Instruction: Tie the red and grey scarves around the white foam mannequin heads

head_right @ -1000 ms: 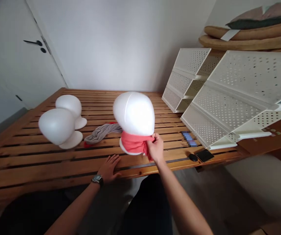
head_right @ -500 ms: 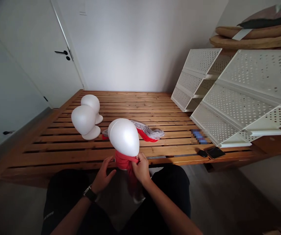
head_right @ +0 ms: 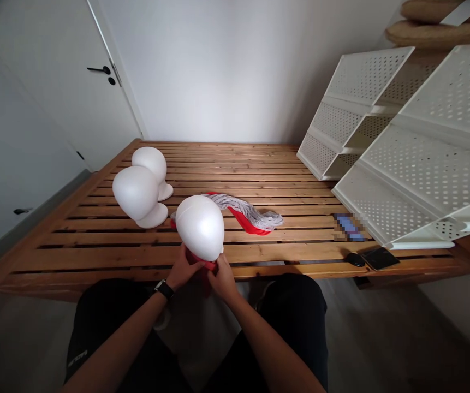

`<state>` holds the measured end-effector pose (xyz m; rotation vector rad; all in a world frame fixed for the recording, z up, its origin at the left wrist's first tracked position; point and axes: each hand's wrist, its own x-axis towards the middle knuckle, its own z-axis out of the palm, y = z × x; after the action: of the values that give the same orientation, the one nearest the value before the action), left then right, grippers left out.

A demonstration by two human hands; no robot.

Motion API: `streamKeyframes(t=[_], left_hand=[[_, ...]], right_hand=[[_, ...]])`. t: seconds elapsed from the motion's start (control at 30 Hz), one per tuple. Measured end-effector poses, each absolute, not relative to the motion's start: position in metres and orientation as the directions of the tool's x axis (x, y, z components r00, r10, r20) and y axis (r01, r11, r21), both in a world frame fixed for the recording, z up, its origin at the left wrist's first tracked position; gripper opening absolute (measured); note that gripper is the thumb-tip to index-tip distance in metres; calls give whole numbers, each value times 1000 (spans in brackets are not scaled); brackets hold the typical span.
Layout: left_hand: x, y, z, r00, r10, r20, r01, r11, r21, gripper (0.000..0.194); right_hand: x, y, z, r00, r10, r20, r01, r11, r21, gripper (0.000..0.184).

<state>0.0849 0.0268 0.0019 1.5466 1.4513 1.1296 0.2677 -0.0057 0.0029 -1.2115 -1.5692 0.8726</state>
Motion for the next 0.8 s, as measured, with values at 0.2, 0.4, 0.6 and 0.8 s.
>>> streamKeyframes(t=[0.2,0.4,0.6,0.8], left_hand=[[108,27,-6,-120,977,175,464,-101,880,88],[116,22,-9,-197,953,229,491,-106,864,72],[121,-2,-7,-379,919,108,548,129,826,62],[118,-9,-3,-166,983,80,564,28,825,24]], right_hand=[[266,1,-7,-64,995,80,353,98,-930,36],[261,-9,-7,-46,999,17,252,28,-967,34],[262,3,-14,34,982,-186,-84,-183,-980,33],[258,11,-12,-102,891,-442,-104,-451,-886,22]])
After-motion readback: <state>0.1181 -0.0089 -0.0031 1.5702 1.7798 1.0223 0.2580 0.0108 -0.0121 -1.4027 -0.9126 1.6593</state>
